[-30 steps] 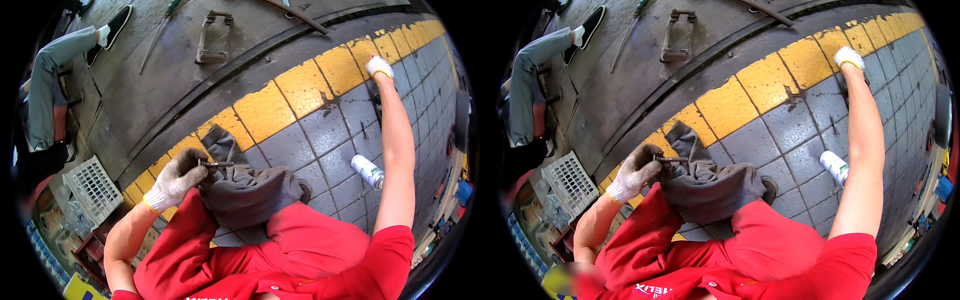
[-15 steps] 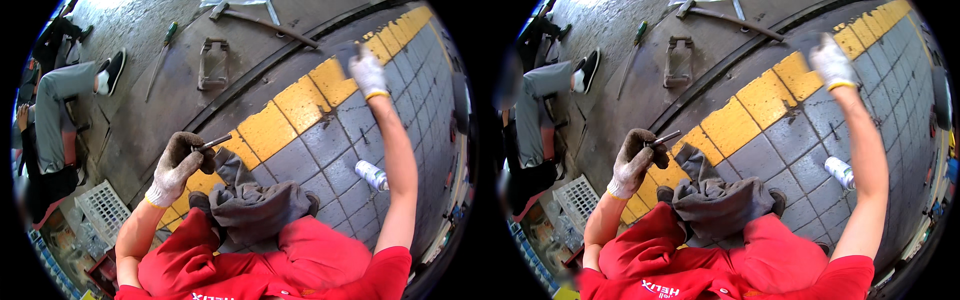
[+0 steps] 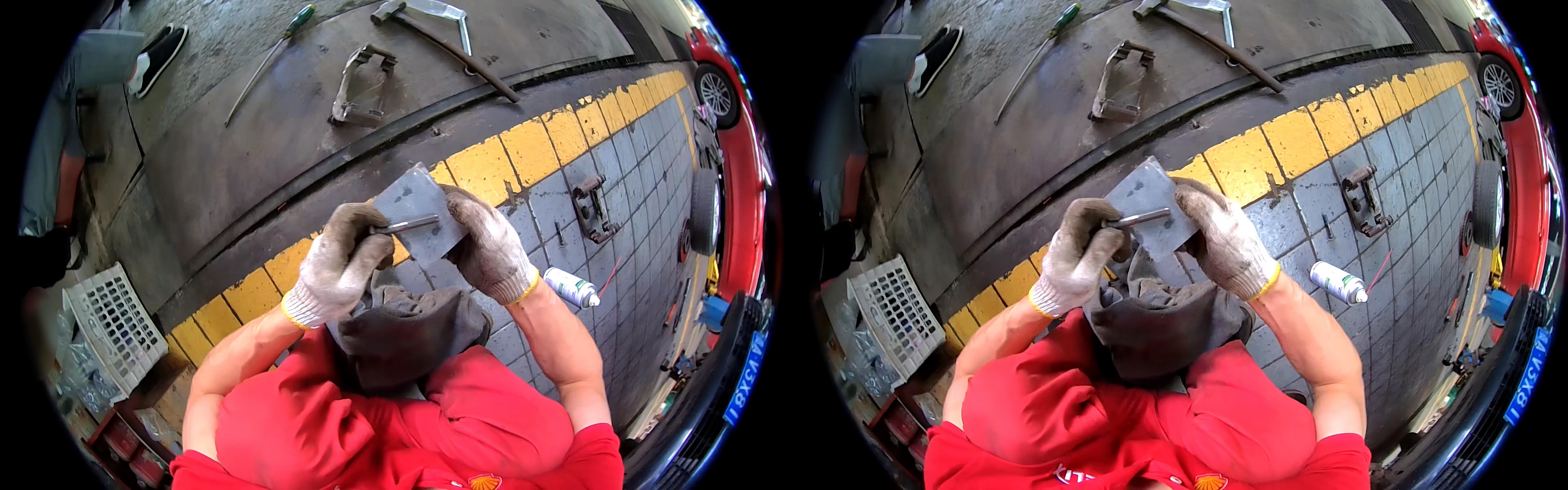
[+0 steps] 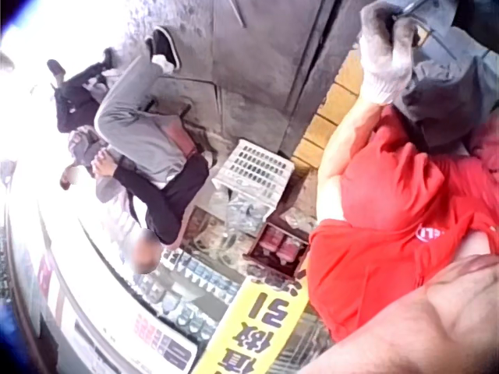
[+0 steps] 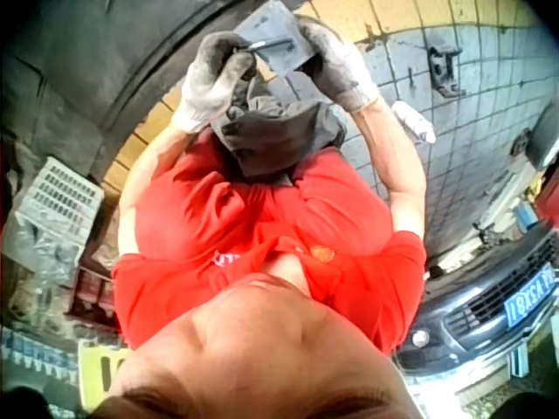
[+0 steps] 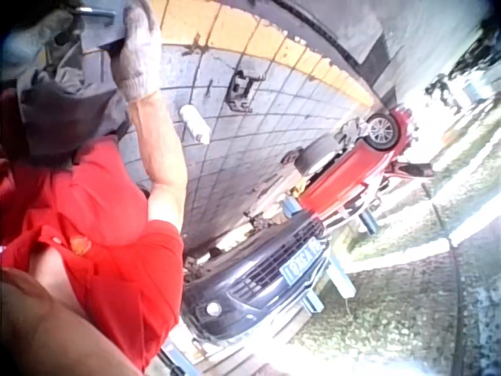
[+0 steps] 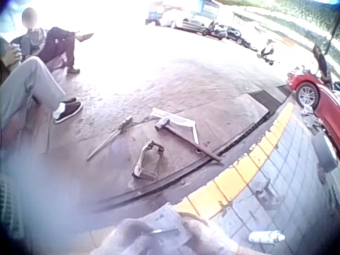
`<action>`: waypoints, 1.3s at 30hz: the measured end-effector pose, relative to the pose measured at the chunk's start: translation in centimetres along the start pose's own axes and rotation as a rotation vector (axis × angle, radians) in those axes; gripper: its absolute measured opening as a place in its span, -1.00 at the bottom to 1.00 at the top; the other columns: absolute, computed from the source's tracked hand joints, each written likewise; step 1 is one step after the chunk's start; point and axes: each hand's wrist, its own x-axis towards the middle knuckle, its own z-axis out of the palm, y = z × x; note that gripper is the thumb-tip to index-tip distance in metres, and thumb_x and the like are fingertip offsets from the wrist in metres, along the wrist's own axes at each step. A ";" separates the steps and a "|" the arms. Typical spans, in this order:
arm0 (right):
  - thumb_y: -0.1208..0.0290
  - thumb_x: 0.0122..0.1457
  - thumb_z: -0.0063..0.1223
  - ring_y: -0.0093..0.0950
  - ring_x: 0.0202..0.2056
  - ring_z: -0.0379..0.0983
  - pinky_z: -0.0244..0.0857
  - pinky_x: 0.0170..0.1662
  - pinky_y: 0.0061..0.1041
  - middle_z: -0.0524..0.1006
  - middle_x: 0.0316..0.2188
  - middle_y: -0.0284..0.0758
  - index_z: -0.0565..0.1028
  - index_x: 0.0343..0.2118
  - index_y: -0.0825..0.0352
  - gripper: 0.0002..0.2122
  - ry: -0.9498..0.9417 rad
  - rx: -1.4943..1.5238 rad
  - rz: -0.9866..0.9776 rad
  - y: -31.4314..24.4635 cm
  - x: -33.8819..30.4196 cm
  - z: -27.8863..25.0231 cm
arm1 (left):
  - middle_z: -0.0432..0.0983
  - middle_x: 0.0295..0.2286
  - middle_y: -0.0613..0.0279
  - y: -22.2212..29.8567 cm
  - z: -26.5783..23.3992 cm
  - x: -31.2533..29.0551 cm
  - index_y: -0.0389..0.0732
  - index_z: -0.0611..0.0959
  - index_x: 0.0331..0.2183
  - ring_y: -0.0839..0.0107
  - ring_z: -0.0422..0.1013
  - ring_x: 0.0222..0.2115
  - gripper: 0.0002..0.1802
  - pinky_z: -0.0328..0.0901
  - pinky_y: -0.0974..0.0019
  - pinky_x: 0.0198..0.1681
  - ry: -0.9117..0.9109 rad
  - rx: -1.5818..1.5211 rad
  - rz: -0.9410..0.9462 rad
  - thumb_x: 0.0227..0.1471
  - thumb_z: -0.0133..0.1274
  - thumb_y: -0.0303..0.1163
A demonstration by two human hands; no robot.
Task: The person cleans a small metal rod using a spray lubricant, a red sanding block, and a grey cloth. They repeatedly spray the rod, rub it with the sanding block, and wipe it with the cloth in a continuous loop.
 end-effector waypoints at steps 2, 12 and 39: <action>0.19 0.52 -0.10 -0.47 -0.03 0.62 0.53 0.04 -0.40 0.63 0.01 -0.24 0.46 0.26 0.33 -0.60 0.026 0.164 0.062 0.8 -0.5 2.0 | 0.61 -0.35 0.13 -0.2 -0.6 -0.1 -0.29 0.56 -0.05 0.34 0.54 -0.38 -0.77 0.45 0.24 -0.23 -0.011 0.269 0.140 0.26 0.14 -0.55; 0.25 0.51 -0.07 -0.25 -0.22 0.67 0.60 -0.11 -0.25 0.67 -0.13 -0.10 0.51 0.10 0.45 -0.66 0.424 0.277 -0.326 0.8 1.9 -0.3 | 0.64 -0.35 -0.06 -1.7 -5.2 -0.6 -0.28 0.62 -0.18 0.04 0.59 -0.42 -0.81 0.46 0.11 -0.32 0.076 0.704 0.278 0.15 0.25 -0.53; 0.40 0.24 0.36 -0.47 -0.05 0.57 0.48 0.09 -0.44 0.62 -0.01 -0.14 0.42 0.19 0.54 -0.47 0.482 -0.619 -0.361 3.5 4.6 0.1 | 0.61 -0.30 0.11 -1.1 -3.6 -3.5 -0.31 0.45 -0.05 0.41 0.61 -0.35 -0.70 0.51 0.29 -0.24 -0.052 0.437 0.331 0.23 0.16 -0.67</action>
